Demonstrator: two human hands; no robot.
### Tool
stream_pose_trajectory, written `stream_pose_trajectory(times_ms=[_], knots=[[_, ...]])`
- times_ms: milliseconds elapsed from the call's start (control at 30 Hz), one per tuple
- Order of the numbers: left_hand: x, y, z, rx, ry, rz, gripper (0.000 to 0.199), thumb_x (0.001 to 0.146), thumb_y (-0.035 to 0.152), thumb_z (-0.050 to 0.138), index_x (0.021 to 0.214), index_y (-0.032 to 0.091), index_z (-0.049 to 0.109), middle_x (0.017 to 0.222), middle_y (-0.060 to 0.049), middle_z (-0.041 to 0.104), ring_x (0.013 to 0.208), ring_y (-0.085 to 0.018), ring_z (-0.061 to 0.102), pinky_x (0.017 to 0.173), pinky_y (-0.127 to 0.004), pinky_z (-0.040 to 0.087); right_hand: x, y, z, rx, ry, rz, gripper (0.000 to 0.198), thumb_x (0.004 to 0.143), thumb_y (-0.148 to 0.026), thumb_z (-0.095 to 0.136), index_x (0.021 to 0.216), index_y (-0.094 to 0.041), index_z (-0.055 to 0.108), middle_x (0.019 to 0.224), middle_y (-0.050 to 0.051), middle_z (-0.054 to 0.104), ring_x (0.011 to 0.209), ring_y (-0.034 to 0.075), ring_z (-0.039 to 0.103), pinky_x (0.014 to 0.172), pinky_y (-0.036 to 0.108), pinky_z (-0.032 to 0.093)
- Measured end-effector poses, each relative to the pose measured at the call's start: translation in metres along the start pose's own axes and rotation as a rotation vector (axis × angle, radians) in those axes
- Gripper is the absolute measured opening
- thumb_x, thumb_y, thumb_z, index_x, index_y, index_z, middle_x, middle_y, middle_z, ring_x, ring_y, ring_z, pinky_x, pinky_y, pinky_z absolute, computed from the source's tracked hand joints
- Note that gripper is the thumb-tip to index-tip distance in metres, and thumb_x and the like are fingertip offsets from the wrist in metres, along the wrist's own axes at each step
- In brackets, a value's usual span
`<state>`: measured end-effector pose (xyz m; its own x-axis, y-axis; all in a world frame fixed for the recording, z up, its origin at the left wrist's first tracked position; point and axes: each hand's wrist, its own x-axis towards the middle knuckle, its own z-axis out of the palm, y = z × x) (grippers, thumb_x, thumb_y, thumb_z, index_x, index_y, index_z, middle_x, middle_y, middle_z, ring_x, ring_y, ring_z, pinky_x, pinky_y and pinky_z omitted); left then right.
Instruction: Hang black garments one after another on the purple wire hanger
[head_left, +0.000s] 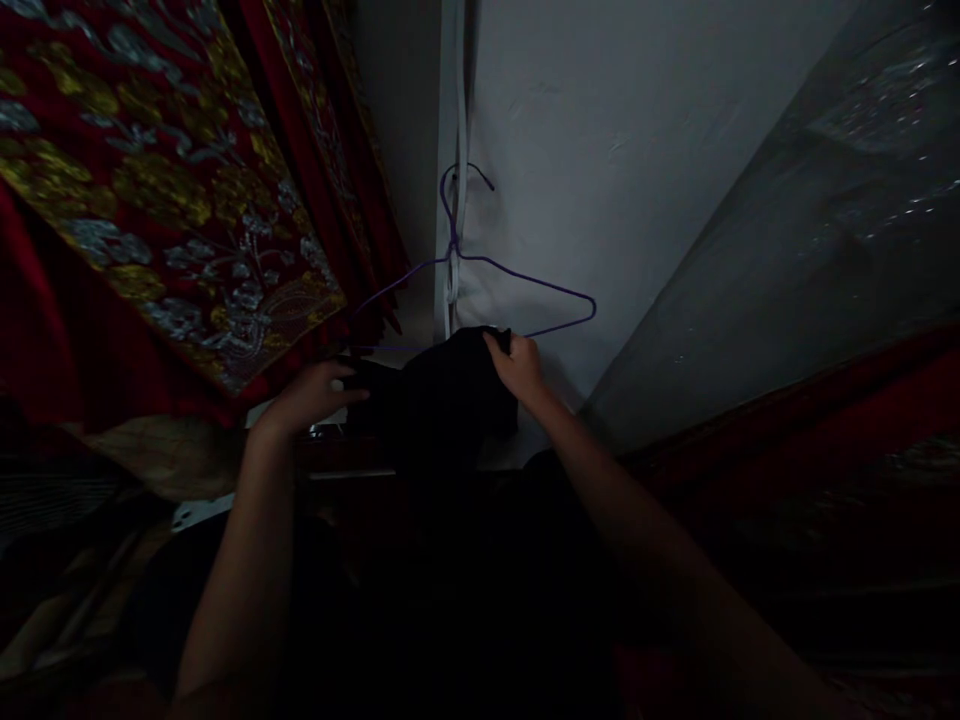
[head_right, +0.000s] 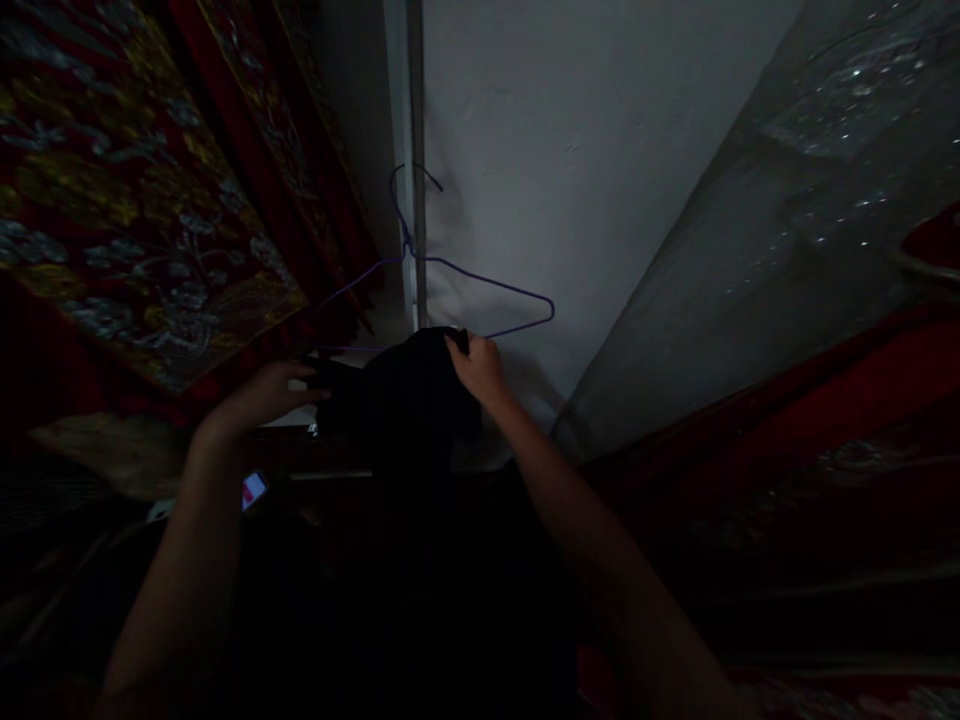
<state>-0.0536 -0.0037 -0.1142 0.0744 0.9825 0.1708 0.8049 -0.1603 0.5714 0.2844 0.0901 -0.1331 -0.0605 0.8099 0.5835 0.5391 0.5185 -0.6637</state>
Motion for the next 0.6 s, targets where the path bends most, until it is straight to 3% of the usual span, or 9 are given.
stream_pose_trajectory(times_ms=[100, 200, 367, 467, 600], knots=[[-0.003, 0.019, -0.008, -0.025, 0.106, 0.088, 0.040, 0.082, 0.057, 0.064, 0.089, 0.019, 0.074, 0.094, -0.007, 0.075, 0.089, -0.024, 0.066, 0.083, -0.034, 0.048, -0.017, -0.008, -0.018, 0.038, 0.065, -0.035, 0.034, 0.089, -0.047, 0.056, 0.069, -0.021, 0.063, 0.065, 0.006, 0.069, 0.065, 0.022, 0.065, 0.062, 0.030, 0.045], [-0.006, 0.029, -0.015, -0.042, 0.143, 0.060, 0.041, 0.083, 0.057, 0.062, 0.091, 0.018, 0.073, 0.092, -0.006, 0.074, 0.087, -0.023, 0.065, 0.080, -0.032, 0.048, -0.025, -0.022, -0.034, 0.090, 0.062, -0.035, 0.032, 0.086, -0.044, 0.058, 0.066, -0.020, 0.062, 0.061, 0.004, 0.065, 0.057, 0.018, 0.059, 0.058, 0.029, 0.042], [-0.012, 0.022, -0.016, -0.005, -0.170, -0.033, 0.046, 0.070, 0.062, 0.068, 0.089, 0.020, 0.073, 0.095, -0.006, 0.075, 0.089, -0.026, 0.067, 0.080, -0.034, 0.050, -0.028, -0.034, -0.043, 0.117, 0.063, -0.045, 0.033, 0.082, -0.043, 0.061, 0.060, -0.020, 0.058, 0.055, 0.000, 0.058, 0.054, 0.015, 0.054, 0.056, 0.027, 0.038], [-0.019, 0.029, -0.023, 0.130, -0.083, 0.006, 0.042, 0.072, 0.059, 0.067, 0.090, 0.021, 0.073, 0.100, -0.007, 0.073, 0.091, -0.027, 0.066, 0.082, -0.034, 0.049, -0.030, -0.033, -0.045, 0.151, 0.056, -0.013, 0.033, 0.081, -0.043, 0.061, 0.058, -0.020, 0.057, 0.053, 0.000, 0.056, 0.053, 0.015, 0.052, 0.054, 0.027, 0.037], [-0.021, 0.054, -0.048, 0.224, 0.011, 0.105, 0.040, 0.082, 0.057, 0.059, 0.086, 0.020, 0.070, 0.089, -0.007, 0.070, 0.082, -0.025, 0.064, 0.077, -0.035, 0.047, -0.034, -0.037, -0.048, 0.201, 0.046, -0.013, 0.032, 0.081, -0.041, 0.061, 0.058, -0.020, 0.056, 0.053, -0.001, 0.054, 0.053, 0.014, 0.050, 0.054, 0.026, 0.037]])
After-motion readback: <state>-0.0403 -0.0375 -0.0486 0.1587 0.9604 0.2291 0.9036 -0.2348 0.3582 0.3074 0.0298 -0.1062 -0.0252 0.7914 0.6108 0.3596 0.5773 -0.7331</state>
